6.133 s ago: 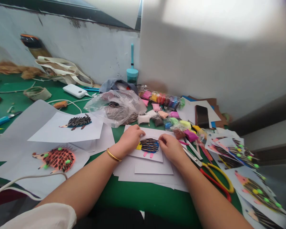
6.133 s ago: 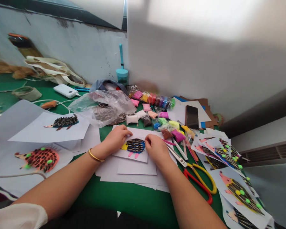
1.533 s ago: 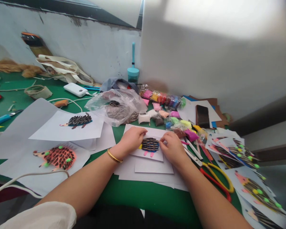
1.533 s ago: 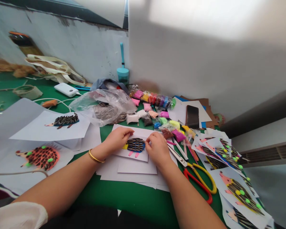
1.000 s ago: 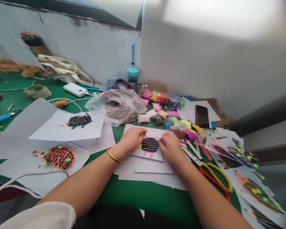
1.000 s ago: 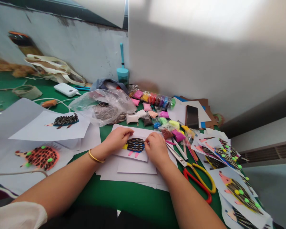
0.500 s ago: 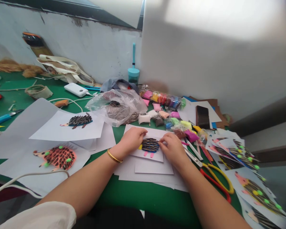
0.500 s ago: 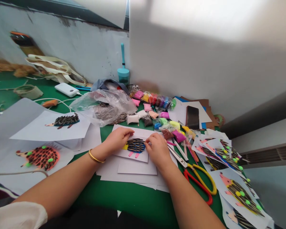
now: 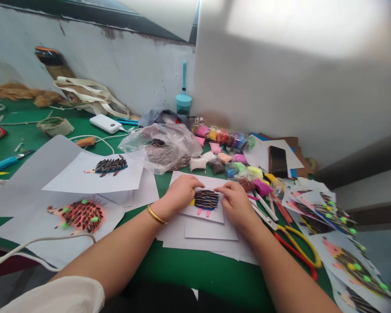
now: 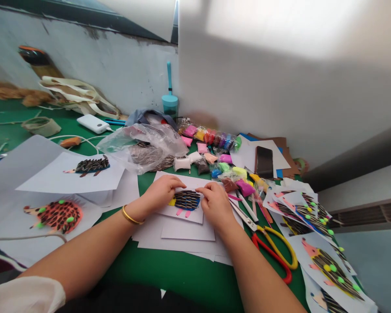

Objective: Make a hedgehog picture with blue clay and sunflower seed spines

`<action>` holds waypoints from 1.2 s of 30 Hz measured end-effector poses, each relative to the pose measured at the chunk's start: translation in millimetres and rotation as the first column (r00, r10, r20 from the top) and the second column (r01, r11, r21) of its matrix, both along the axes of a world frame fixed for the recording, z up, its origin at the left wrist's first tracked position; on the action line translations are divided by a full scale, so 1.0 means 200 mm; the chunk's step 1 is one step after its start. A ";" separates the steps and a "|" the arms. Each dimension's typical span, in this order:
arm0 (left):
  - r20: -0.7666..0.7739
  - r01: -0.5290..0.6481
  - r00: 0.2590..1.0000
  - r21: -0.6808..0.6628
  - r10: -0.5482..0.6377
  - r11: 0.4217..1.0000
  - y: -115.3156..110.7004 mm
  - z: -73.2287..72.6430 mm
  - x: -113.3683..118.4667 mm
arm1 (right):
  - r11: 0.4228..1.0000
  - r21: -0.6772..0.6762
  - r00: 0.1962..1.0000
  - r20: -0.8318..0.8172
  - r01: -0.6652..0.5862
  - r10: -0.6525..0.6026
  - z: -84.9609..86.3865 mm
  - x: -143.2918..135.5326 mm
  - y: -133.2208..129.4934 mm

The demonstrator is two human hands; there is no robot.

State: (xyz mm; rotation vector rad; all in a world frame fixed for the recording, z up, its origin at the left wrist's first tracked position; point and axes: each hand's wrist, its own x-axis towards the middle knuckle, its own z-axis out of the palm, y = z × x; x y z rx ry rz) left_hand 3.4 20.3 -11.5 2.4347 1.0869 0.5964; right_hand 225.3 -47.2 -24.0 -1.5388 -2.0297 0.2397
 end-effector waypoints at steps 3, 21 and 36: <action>0.008 -0.009 1.000 0.019 0.009 1.000 0.00 -0.01 0.00 | 1.000 -0.018 1.000 0.004 -0.010 0.010 0.00 -0.01 0.00; -0.051 -0.019 0.999 0.017 0.020 1.000 -0.03 -0.01 0.00 | 0.998 -0.047 0.999 -0.031 0.032 -0.033 -0.01 -0.04 0.00; -0.398 -0.487 0.739 0.241 0.543 0.839 0.30 0.48 -0.22 | 0.998 -0.010 0.993 -0.101 0.061 -0.062 -0.04 -0.02 0.02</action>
